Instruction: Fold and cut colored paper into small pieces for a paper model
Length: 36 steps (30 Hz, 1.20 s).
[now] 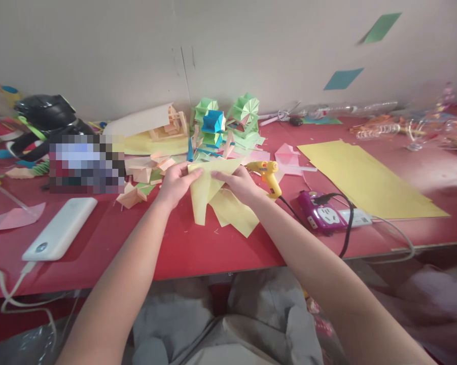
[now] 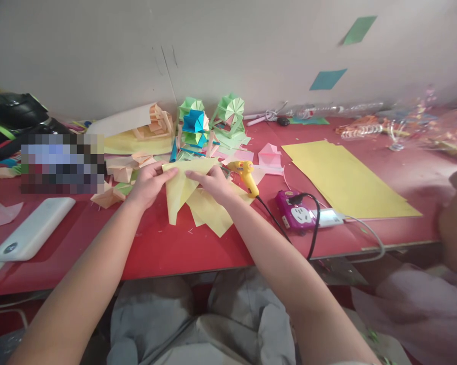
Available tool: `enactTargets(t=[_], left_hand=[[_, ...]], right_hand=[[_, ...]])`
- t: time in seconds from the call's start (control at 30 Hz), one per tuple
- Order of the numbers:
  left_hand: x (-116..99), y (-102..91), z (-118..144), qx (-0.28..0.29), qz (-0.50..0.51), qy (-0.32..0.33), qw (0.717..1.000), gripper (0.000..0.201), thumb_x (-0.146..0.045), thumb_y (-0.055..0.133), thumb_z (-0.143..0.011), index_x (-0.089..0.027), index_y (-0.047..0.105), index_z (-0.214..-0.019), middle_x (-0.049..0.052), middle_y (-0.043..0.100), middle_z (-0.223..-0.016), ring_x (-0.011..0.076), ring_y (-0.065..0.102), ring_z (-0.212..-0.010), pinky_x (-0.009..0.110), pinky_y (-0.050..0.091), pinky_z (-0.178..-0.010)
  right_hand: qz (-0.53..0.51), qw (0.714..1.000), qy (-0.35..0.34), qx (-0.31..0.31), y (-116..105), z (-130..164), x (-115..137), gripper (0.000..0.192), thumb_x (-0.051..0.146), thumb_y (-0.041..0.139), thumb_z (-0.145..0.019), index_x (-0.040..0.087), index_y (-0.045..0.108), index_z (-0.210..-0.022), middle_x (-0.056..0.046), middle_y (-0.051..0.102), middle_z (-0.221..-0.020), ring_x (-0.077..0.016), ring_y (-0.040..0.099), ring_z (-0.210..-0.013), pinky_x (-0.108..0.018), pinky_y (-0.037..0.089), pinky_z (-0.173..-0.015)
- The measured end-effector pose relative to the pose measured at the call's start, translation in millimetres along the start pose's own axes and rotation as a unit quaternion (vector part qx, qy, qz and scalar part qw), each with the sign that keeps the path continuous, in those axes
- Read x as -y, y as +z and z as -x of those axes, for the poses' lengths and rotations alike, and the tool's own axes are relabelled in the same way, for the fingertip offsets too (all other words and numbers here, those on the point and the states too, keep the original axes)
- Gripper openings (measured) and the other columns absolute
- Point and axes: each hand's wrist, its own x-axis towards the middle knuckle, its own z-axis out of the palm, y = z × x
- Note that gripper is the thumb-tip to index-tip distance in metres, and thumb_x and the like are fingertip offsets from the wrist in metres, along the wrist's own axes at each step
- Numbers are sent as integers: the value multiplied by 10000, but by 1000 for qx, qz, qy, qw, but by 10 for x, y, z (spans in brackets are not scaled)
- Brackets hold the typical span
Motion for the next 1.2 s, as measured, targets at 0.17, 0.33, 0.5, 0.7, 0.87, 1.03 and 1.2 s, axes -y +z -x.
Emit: enactTargets(t=[0.17, 0.33, 0.5, 0.7, 0.87, 1.03, 1.2], left_hand=[[22, 4, -1, -17, 9, -2, 1000, 398, -516, 824, -713, -183, 747, -916, 71, 778, -945, 269, 707, -971, 340, 565, -815], [32, -14, -6, -28, -1, 2, 1000, 421, -539, 830, -696, -177, 755, -896, 71, 782, -931, 272, 714, -948, 338, 568, -793], [13, -9, 5, -29, -7, -2, 1000, 449, -550, 840, -680, -169, 760, -905, 81, 784, -939, 271, 715, -930, 329, 568, -773], [9, 3, 11, -18, 7, -1, 1000, 458, -539, 848, -682, -164, 762, -929, 80, 782, -924, 268, 718, -919, 331, 568, -782], [4, -1, 15, -18, -5, 2, 1000, 452, -547, 844, -682, -172, 758, -918, 70, 779, -908, 268, 715, -916, 330, 567, -775], [6, 0, 19, -10, 3, 10, 1000, 442, -551, 854, -664, -188, 751, -894, 49, 770, -869, 252, 710, -882, 327, 565, -767], [-43, -23, 18, -5, 26, -3, 1000, 438, -567, 852, -656, -183, 754, -843, 59, 764, -863, 243, 710, -871, 348, 566, -816]], right_hand=[[10, 1000, -4, -8, 40, 34, 20, 353, 453, 847, -685, 209, 730, -911, -78, 749, -984, -254, 720, -920, -410, 597, -790], [22, 1000, -6, -2, 26, 40, 14, 318, 432, 830, -716, 221, 723, -928, -74, 735, -986, -247, 715, -917, -416, 601, -800], [31, 999, 1, -10, 35, 54, 33, 338, 448, 826, -716, 218, 702, -930, -75, 733, -1011, -241, 701, -940, -386, 595, -795], [31, 999, -26, -15, 58, 60, 33, 369, 440, 834, -704, 213, 668, -943, -59, 722, -985, -214, 683, -908, -346, 570, -767], [50, 998, -41, -13, 54, 55, 37, 371, 476, 818, -708, 209, 647, -901, -48, 706, -930, -200, 661, -866, -317, 548, -727], [96, 990, -101, -16, 36, 35, 32, 335, 462, 805, -729, 212, 633, -873, -27, 674, -856, -194, 639, -831, -317, 535, -714], [106, 990, -91, -28, 34, 45, 47, 328, 482, 783, -755, 206, 663, -887, -47, 701, -865, -220, 666, -849, -342, 550, -716]])
